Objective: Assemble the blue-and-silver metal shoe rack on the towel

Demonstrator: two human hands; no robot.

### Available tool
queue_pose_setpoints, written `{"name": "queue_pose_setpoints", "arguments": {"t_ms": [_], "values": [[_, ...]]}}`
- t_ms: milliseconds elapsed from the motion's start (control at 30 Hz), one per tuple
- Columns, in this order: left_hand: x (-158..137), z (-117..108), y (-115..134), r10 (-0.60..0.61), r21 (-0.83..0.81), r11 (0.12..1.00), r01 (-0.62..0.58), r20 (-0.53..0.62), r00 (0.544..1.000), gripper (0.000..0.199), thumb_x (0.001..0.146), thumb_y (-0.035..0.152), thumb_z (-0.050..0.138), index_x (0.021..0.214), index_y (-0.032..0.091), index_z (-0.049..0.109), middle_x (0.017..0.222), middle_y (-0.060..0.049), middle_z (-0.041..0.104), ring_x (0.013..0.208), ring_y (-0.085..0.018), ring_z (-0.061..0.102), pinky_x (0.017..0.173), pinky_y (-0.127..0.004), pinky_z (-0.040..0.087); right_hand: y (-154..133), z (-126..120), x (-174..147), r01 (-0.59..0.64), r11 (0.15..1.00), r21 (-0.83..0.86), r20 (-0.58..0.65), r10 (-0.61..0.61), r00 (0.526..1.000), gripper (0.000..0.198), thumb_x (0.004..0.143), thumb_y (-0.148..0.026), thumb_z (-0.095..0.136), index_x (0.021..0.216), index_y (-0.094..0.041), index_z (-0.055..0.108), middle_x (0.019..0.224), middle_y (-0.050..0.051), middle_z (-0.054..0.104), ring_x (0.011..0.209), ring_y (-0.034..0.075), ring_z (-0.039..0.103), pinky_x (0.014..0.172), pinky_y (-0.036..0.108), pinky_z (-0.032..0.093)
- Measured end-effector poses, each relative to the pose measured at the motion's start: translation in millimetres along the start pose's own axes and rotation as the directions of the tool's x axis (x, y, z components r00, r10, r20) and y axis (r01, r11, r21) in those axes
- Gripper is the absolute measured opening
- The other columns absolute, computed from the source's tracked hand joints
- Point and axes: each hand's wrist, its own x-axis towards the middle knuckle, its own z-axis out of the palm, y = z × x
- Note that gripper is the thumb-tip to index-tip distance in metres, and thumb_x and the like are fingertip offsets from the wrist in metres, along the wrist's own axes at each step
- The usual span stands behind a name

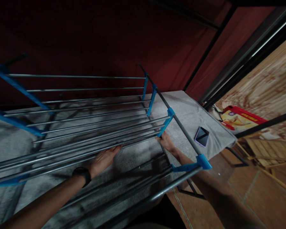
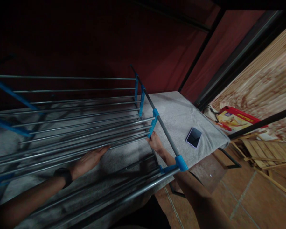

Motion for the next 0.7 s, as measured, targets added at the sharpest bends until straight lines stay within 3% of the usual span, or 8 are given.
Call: {"name": "queue_pose_setpoints", "arguments": {"t_ms": [300, 533, 700], "values": [[3.8, 14.2, -10.1, -0.001, 0.009, 1.0, 0.001, -0.026, 1.0, 0.072, 0.083, -0.003, 0.027, 0.15, 0.019, 0.041, 0.153, -0.009, 0.047, 0.141, -0.021, 0.045, 0.119, -0.042, 0.036, -4.2, -0.9, -1.9, -0.024, 1.0, 0.011, -0.009, 0.024, 1.0, 0.014, 0.075, -0.021, 0.06, 0.088, -0.021, 0.055, 0.094, 0.006, 0.06, 0.089, 0.022, 0.056, 0.088, 0.041, 0.051], [6.0, 17.1, -14.8, 0.022, 0.019, 1.0, -0.021, -0.043, 0.999, 0.068, 0.085, 0.0, 0.027, 0.149, 0.019, 0.042, 0.152, -0.007, 0.048, 0.14, -0.019, 0.046, 0.12, -0.038, 0.033, -17.6, -6.4, -2.0, -0.017, 1.0, -0.019, 0.018, 0.017, 1.0, 0.021, 0.084, -0.029, 0.064, 0.103, -0.02, 0.062, 0.1, 0.007, 0.063, 0.097, 0.023, 0.057, 0.093, 0.042, 0.05], [5.9, 15.1, -13.7, 0.013, 0.001, 1.0, -0.013, -0.03, 0.999, 0.066, 0.086, 0.002, 0.027, 0.148, 0.017, 0.043, 0.149, -0.009, 0.052, 0.134, -0.021, 0.053, 0.115, -0.036, 0.038, -28.8, -9.4, -3.2, 0.005, 0.999, -0.047, 0.049, -0.002, 0.999, 0.032, 0.095, -0.039, 0.061, 0.119, -0.018, 0.061, 0.118, 0.009, 0.062, 0.103, 0.021, 0.061, 0.091, 0.042, 0.054]]}}
